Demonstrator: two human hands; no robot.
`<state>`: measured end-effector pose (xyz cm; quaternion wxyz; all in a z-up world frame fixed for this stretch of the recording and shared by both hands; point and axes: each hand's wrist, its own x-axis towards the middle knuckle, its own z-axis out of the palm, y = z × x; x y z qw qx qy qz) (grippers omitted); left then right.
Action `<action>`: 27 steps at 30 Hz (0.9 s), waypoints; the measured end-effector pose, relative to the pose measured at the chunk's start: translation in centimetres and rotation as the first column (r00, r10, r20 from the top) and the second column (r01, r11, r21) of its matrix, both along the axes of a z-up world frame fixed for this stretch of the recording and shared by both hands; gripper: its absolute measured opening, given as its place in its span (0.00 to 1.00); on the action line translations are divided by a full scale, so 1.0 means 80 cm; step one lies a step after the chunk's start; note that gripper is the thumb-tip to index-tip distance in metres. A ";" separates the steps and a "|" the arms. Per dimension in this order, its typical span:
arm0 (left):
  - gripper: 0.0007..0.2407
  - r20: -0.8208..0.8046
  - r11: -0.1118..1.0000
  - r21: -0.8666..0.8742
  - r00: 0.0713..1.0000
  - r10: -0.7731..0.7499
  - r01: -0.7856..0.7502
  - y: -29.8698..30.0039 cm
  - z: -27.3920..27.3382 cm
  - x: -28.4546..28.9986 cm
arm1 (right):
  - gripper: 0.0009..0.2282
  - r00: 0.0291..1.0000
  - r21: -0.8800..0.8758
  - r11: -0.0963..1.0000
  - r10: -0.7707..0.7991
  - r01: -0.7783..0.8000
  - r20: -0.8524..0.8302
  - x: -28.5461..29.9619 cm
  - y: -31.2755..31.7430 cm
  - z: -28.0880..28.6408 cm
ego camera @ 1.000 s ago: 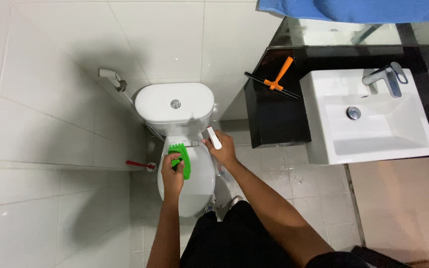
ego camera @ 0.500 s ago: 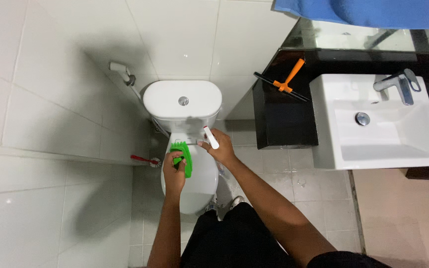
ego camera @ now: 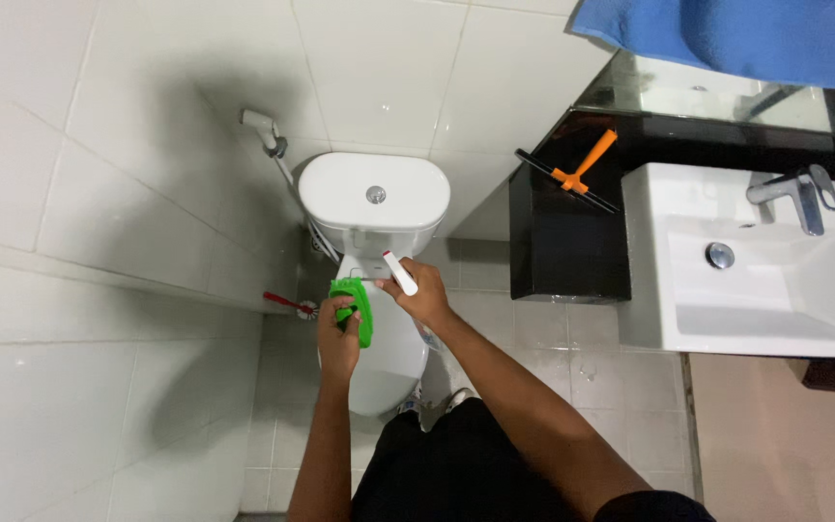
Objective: The person scrubs the front of a white sink and the top of a toilet tank using a green brush and a spray bottle. The person applies cleaning solution and scrubs the surfaces in a bathroom setting.
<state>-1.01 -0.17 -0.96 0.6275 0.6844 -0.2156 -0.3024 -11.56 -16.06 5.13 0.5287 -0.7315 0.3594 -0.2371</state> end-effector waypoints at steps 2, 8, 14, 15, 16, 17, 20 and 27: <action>0.08 0.005 1.000 0.010 1.000 0.011 -0.011 0.003 -0.001 0.003 | 0.10 1.000 -0.011 1.000 0.004 -0.004 -0.002 0.003 -0.001 0.000; 0.08 0.058 0.999 0.036 0.998 0.026 -0.028 0.005 -0.006 0.006 | 0.12 0.992 -0.030 0.993 -0.114 0.113 -0.056 -0.012 -0.016 -0.021; 0.09 0.018 0.999 0.025 0.999 0.031 -0.031 -0.010 0.006 -0.006 | 0.11 0.960 -0.075 0.971 -0.234 0.225 -0.151 -0.040 -0.042 -0.030; 0.09 0.002 0.999 0.041 1.000 0.025 -0.025 -0.014 0.005 -0.009 | 0.13 0.943 -0.070 0.963 -0.269 0.261 -0.197 -0.048 -0.047 -0.038; 0.09 0.003 0.999 0.040 1.000 0.020 -0.021 -0.018 0.007 -0.012 | 0.13 0.941 -0.070 0.962 -0.274 0.265 -0.196 -0.051 -0.050 -0.036; 0.09 0.010 0.999 0.040 1.000 0.019 -0.019 -0.023 0.008 -0.016 | 0.13 0.949 -0.070 0.966 -0.257 0.248 -0.181 -0.054 -0.054 -0.034; 0.10 0.054 0.998 0.060 0.999 0.005 -0.008 -0.036 0.007 -0.024 | 0.12 0.946 -0.082 0.963 -0.266 0.255 -0.183 -0.066 -0.061 -0.035; 0.10 0.128 0.994 0.104 0.992 0.008 -0.021 -0.067 0.008 -0.062 | 0.14 0.986 -0.059 0.986 -0.159 0.156 -0.052 -0.093 -0.094 -0.068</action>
